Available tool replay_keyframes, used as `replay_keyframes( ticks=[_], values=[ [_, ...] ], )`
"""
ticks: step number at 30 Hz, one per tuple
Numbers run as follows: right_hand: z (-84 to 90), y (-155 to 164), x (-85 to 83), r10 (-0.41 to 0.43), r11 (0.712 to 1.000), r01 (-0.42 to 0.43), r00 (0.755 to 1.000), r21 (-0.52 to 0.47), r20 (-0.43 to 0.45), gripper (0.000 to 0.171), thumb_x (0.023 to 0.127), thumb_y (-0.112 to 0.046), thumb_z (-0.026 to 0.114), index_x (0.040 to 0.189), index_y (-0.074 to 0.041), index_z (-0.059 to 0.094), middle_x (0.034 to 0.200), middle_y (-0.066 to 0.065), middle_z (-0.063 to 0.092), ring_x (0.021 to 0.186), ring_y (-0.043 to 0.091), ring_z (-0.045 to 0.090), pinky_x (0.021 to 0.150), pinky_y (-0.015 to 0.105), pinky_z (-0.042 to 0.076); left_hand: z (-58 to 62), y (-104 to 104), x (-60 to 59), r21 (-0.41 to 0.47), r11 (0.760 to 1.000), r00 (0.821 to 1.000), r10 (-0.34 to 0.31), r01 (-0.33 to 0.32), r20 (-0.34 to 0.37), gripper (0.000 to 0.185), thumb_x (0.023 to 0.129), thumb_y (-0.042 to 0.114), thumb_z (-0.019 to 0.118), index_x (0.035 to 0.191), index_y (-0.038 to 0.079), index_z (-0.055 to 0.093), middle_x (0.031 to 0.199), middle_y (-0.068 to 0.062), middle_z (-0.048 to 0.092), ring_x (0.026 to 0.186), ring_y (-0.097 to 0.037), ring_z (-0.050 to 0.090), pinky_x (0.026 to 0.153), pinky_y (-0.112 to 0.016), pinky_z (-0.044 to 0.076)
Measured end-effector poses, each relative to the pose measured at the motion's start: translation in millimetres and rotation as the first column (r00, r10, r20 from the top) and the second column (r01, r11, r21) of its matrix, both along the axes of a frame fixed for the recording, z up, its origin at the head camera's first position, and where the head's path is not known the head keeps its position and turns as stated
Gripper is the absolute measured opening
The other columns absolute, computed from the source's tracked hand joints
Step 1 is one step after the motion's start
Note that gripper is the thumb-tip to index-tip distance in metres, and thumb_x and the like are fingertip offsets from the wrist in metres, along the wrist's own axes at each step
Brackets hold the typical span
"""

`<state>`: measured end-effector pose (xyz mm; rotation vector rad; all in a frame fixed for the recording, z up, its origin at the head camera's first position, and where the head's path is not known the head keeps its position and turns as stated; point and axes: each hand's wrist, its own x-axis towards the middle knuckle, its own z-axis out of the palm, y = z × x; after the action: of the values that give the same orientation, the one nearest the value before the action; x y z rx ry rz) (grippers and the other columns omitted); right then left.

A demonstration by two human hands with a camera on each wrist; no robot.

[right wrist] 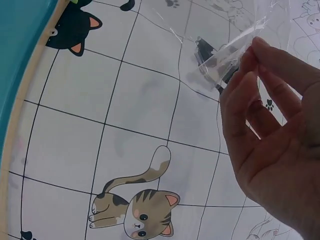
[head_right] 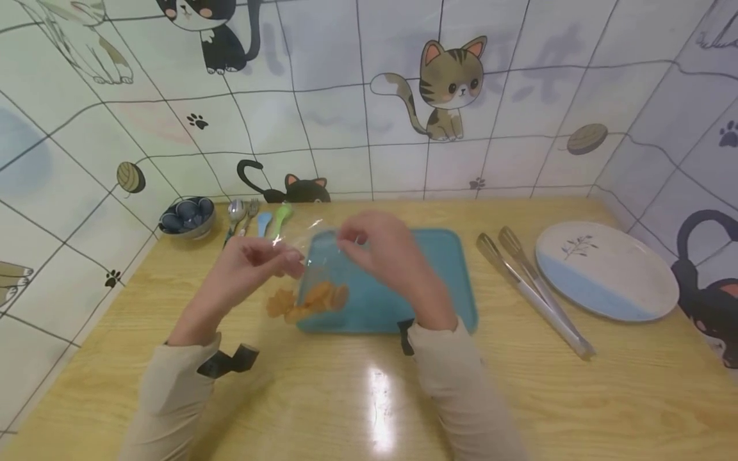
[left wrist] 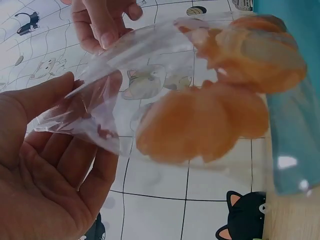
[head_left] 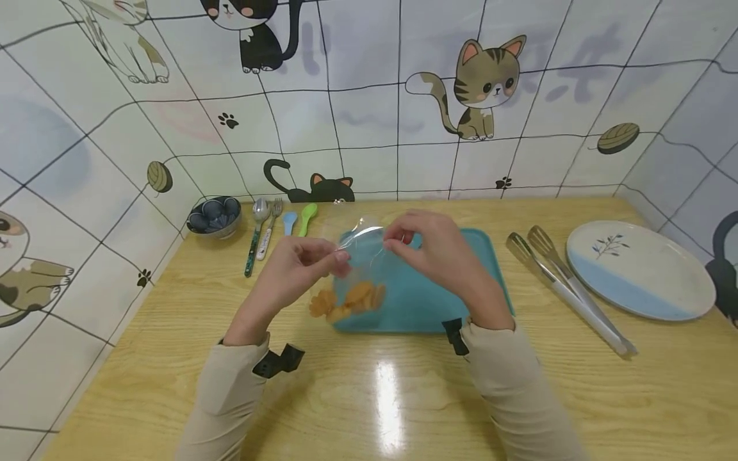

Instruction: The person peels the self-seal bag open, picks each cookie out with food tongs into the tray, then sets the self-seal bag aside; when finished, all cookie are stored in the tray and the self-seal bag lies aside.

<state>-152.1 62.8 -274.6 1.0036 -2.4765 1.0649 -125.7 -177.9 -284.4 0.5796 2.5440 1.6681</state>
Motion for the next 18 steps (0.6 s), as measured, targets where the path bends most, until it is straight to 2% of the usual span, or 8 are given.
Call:
replay_keyframes(
  ticks=[9, 13, 18],
  values=[
    [-2.9, -1.2, -3.2, 0.036, 0.999, -0.035, 0.999, -0.025, 0.014, 0.004, 0.09, -0.007, 0.062, 0.09, -0.003, 0.06, 0.087, 0.004, 0.062, 0.084, 0.019, 0.058, 0.079, 0.037, 0.046, 1.1, -1.6, 1.5, -0.024, 1.0, 1.0, -0.004, 0.004, 0.0, 0.024, 0.089, 0.025, 0.064, 0.094, 0.003, 0.072, 0.076, -0.002, 0.07, 0.077, -0.017, 0.067, 0.08, -0.037, 0.049],
    [-2.9, 3.7, -3.8, 0.03, 0.999, -0.028, 0.998, -0.027, 0.062, 0.004, 0.091, -0.006, 0.059, 0.09, -0.002, 0.058, 0.084, 0.005, 0.064, 0.084, 0.019, 0.061, 0.079, 0.039, 0.047, 2.6, -2.7, 2.9, -0.041, 0.999, 1.0, -0.019, 0.019, 0.011, 0.019, 0.089, 0.021, 0.065, 0.094, 0.005, 0.072, 0.076, -0.002, 0.07, 0.077, -0.017, 0.068, 0.08, -0.037, 0.049],
    [-2.3, 8.6, -3.4, 0.041, 0.999, -0.038, 0.994, -0.031, 0.102, 0.004, 0.093, -0.007, 0.057, 0.09, -0.003, 0.056, 0.08, 0.002, 0.064, 0.077, 0.017, 0.062, 0.071, 0.033, 0.047, 3.4, -4.9, 2.5, -0.028, 0.997, 0.996, -0.071, 0.072, 0.06, 0.015, 0.087, 0.009, 0.065, 0.099, 0.002, 0.07, 0.082, -0.005, 0.071, 0.078, -0.018, 0.068, 0.084, -0.035, 0.049]
  ],
)
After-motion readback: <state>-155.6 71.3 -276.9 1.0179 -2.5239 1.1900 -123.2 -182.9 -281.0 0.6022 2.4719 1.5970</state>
